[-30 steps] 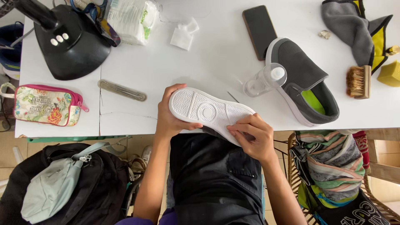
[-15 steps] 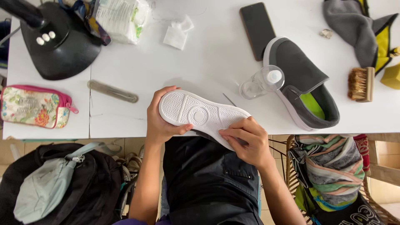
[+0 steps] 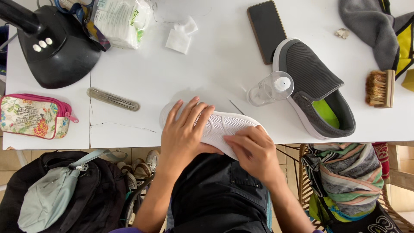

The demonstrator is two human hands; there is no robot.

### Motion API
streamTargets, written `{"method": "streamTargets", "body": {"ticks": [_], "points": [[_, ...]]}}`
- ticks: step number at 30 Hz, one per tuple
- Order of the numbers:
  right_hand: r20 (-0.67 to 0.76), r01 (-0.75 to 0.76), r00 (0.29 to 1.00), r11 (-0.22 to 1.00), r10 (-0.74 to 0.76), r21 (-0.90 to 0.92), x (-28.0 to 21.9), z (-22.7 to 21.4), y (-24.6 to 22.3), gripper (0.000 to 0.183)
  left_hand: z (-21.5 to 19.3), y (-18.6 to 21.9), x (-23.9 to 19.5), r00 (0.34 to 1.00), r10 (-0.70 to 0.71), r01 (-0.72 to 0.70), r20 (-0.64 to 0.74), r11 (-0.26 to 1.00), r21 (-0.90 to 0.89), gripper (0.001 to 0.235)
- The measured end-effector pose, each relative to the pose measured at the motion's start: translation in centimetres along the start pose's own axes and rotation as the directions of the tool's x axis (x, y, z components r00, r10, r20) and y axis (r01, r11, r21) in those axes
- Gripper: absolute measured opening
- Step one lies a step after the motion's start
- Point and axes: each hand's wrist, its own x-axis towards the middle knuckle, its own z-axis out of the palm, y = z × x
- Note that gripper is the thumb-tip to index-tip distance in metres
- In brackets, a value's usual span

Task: The person cleans the sole of a gray slip-on shoe using a metal tool to scrape the surface and a wet tissue to wipe it. They then wipe the upper part of the shoe with the tissue.

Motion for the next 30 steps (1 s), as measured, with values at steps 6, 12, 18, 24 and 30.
{"method": "streamTargets", "body": {"ticks": [6, 12, 18, 24, 30], "points": [[-0.12, -0.083, 0.991, 0.984, 0.064, -0.161, 3.5, 3.2, -2.0, 0.011, 0.4, 1.4, -1.2, 0.997, -0.058, 0.062, -0.044, 0.994, 0.092, 0.113], [-0.248, -0.29, 0.942, 0.92, 0.226, -0.262, 1.4, 1.1, -1.1, 0.01, -0.2, 1.5, -0.5, 0.996, -0.068, 0.073, -0.051, 0.991, 0.11, 0.115], [-0.282, -0.409, 0.896, 0.886, 0.343, -0.221, -0.5, -2.5, 0.6, 0.009, -0.5, 1.7, -0.5, 0.995, -0.062, 0.07, -0.074, 0.991, 0.112, 0.11], [-0.191, -0.133, 0.977, 0.975, 0.099, -0.177, 2.9, 4.6, -2.7, 0.011, 1.1, 1.4, -1.3, 0.989, -0.071, 0.092, -0.13, 0.983, 0.157, 0.11], [-0.211, -0.197, 0.967, 0.943, 0.142, -0.269, 2.3, 3.1, -1.9, 0.01, 0.6, 1.9, -0.9, 0.988, -0.092, 0.105, -0.123, 0.989, 0.106, 0.112]]}}
